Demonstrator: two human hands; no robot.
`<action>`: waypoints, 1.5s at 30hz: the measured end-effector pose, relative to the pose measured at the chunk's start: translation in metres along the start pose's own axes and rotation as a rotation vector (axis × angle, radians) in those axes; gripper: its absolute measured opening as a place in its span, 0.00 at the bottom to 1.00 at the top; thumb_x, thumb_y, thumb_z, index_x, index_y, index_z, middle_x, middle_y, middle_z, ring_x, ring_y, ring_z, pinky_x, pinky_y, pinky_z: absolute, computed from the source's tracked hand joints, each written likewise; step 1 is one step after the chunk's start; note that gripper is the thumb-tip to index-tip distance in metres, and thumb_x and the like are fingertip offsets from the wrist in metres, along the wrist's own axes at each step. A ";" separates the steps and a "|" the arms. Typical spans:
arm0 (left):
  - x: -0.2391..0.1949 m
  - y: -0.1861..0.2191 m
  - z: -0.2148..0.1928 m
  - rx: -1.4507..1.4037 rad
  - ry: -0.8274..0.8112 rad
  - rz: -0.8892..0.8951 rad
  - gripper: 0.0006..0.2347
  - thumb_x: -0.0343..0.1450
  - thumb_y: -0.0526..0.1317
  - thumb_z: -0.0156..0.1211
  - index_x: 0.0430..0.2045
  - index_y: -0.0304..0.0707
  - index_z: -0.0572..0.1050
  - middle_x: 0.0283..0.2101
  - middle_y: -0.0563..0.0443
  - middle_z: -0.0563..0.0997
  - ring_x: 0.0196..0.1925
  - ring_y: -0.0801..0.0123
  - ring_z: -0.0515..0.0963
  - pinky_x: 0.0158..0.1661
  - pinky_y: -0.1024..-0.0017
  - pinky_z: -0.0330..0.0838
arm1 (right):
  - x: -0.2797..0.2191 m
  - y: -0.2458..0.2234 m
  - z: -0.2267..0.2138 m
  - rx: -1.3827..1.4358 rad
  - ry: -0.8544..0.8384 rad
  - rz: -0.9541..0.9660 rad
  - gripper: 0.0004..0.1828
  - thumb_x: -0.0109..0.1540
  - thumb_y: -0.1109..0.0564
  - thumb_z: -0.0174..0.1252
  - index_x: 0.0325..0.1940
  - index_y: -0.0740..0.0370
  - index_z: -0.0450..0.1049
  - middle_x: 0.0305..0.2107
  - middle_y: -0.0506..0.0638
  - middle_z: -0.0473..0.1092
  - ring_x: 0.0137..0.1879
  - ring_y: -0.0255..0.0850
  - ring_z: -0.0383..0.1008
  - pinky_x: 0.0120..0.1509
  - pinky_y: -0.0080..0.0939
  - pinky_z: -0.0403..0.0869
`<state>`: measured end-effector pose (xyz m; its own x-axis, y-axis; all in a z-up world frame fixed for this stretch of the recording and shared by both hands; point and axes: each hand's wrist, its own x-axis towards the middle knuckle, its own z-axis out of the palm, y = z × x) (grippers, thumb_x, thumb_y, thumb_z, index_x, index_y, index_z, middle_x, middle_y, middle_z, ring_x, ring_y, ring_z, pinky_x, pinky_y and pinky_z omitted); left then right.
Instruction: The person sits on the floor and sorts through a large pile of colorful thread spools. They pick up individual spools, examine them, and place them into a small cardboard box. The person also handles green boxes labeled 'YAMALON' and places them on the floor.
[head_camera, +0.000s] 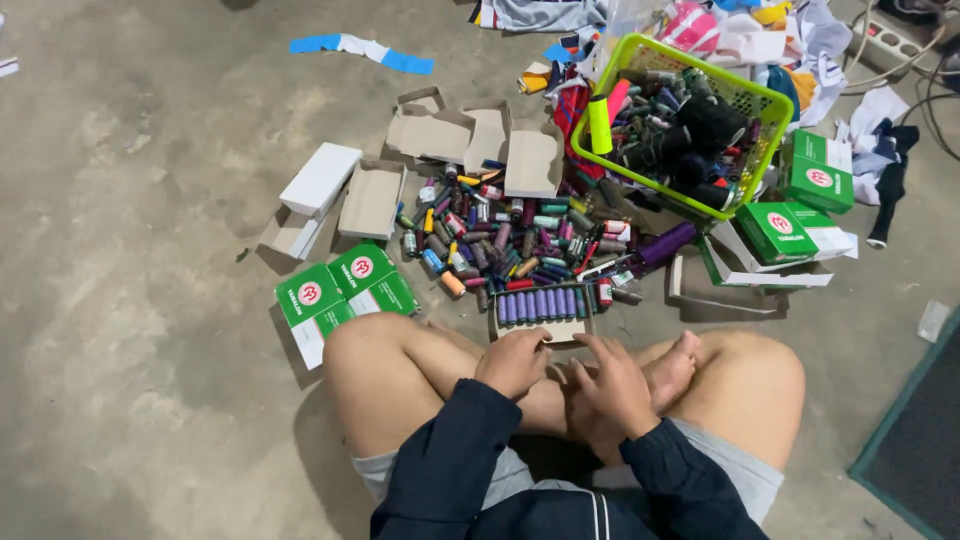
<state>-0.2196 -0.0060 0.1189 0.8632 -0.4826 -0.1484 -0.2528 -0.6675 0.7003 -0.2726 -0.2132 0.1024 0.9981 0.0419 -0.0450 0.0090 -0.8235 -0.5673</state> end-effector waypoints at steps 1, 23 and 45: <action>0.007 -0.004 -0.006 -0.004 -0.010 -0.002 0.10 0.72 0.39 0.55 0.45 0.43 0.77 0.41 0.40 0.84 0.48 0.44 0.83 0.49 0.52 0.78 | 0.010 0.000 -0.003 0.001 -0.005 0.009 0.24 0.61 0.49 0.63 0.62 0.44 0.73 0.49 0.54 0.76 0.59 0.53 0.76 0.59 0.52 0.79; 0.070 -0.101 -0.038 0.097 -0.202 -0.348 0.11 0.69 0.45 0.60 0.28 0.36 0.83 0.32 0.37 0.85 0.42 0.44 0.85 0.42 0.55 0.80 | 0.143 0.110 0.023 -0.069 -0.399 0.146 0.13 0.59 0.49 0.60 0.44 0.50 0.84 0.36 0.58 0.82 0.51 0.63 0.80 0.59 0.60 0.76; 0.074 -0.106 -0.048 -0.007 -0.040 -0.434 0.12 0.71 0.43 0.55 0.43 0.39 0.80 0.42 0.39 0.85 0.52 0.42 0.82 0.50 0.49 0.78 | 0.136 0.064 -0.009 -0.024 -0.618 0.173 0.26 0.65 0.55 0.54 0.68 0.58 0.73 0.53 0.64 0.77 0.62 0.63 0.76 0.65 0.62 0.75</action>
<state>-0.1084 0.0565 0.0667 0.8711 -0.1799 -0.4570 0.1330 -0.8094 0.5721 -0.1358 -0.2656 0.0673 0.7660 0.2200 -0.6040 -0.1404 -0.8597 -0.4912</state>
